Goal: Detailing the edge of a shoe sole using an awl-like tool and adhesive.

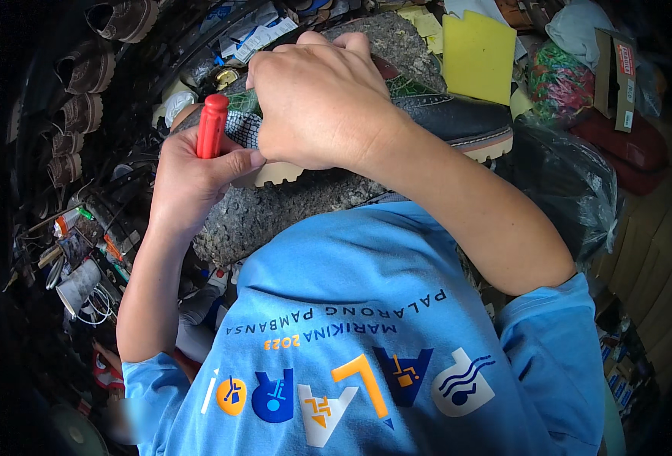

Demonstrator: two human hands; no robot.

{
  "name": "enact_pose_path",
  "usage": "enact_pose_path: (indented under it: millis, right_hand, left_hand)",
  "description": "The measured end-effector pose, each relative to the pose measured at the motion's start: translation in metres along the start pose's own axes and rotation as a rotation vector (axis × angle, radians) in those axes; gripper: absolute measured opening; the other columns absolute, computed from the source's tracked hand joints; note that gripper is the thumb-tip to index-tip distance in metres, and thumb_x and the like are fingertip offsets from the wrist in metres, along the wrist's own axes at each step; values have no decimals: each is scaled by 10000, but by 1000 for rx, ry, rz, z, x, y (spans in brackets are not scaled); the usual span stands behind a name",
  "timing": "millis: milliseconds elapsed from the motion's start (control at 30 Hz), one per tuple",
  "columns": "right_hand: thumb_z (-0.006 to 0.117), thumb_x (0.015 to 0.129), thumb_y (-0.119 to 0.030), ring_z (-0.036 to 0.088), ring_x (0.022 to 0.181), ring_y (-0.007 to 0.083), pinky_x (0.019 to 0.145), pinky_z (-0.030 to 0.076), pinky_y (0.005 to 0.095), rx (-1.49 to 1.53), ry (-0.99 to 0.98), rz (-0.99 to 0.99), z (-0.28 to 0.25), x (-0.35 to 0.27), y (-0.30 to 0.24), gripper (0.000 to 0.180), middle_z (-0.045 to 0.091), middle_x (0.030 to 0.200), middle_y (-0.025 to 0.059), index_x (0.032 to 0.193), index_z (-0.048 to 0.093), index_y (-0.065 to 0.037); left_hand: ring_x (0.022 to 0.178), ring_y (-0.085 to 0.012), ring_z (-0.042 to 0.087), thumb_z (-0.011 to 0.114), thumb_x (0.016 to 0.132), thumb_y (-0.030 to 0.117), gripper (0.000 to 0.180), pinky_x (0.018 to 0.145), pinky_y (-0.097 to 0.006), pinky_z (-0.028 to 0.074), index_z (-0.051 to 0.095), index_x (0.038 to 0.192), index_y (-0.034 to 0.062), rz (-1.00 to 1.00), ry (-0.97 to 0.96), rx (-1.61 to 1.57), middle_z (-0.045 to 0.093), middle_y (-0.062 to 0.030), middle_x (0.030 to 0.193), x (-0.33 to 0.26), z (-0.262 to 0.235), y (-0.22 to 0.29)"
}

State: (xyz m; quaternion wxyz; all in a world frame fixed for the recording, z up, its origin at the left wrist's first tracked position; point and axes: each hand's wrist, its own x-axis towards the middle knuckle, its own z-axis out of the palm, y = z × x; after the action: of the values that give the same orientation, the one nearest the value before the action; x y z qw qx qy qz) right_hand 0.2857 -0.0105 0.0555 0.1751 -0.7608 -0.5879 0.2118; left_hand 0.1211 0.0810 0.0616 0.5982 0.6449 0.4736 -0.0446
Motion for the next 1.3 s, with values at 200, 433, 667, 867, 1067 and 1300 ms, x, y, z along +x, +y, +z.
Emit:
enact_pose_path:
  millis: [200,433,667,867,1067,1300]
  right_hand:
    - [807,662,-285,623,1088,236,968,383,437,8,-10,10,0,2,0,526,712,1072,102,1110,687,-36]
    - [826,588,-223,600,1101,279,1008,378,411,31,-72,47,-4,2,-2,583,688,1060,118,1121,659,-56]
    - [822,588,-220,602,1096,283,1005,381,415,41,-47,35,-3,2,0,586,686,1063,120,1126,657,-56]
    - [802,657,-312,620,1068,266,948,391,460,14,1,-24,1,2,3,484,706,1037,122,1021,692,-12]
    - [819,640,-344,620,1052,275,934,394,462,0,28,-36,2,0,2,475,704,990,125,946,687,-7]
    - [828,613,-252,592,1113,256,1006,370,415,-7,-76,46,-7,1,-1,574,683,1090,88,1126,650,-66]
  left_hand:
    - [480,-49,477,852,738,129,253,444,-205,337,627,766,17,0,-9,-40,615,-26,629,-5,1,4]
    - [640,-74,597,816,782,100,200,602,-245,487,649,832,2,-43,-16,-8,671,-40,743,-7,0,9]
    - [639,-77,601,820,778,99,210,603,-241,488,641,819,-4,-67,-12,34,665,-38,726,-5,2,12]
    - [557,-60,527,840,759,129,236,524,-222,405,641,794,8,15,12,-30,632,-21,671,-6,-2,-1]
    - [643,-69,599,834,771,112,229,597,-235,482,636,820,5,-48,7,-6,669,-28,729,-7,1,5]
    - [645,-66,598,830,774,101,224,595,-230,483,633,830,11,-51,13,19,663,-22,729,-9,4,8]
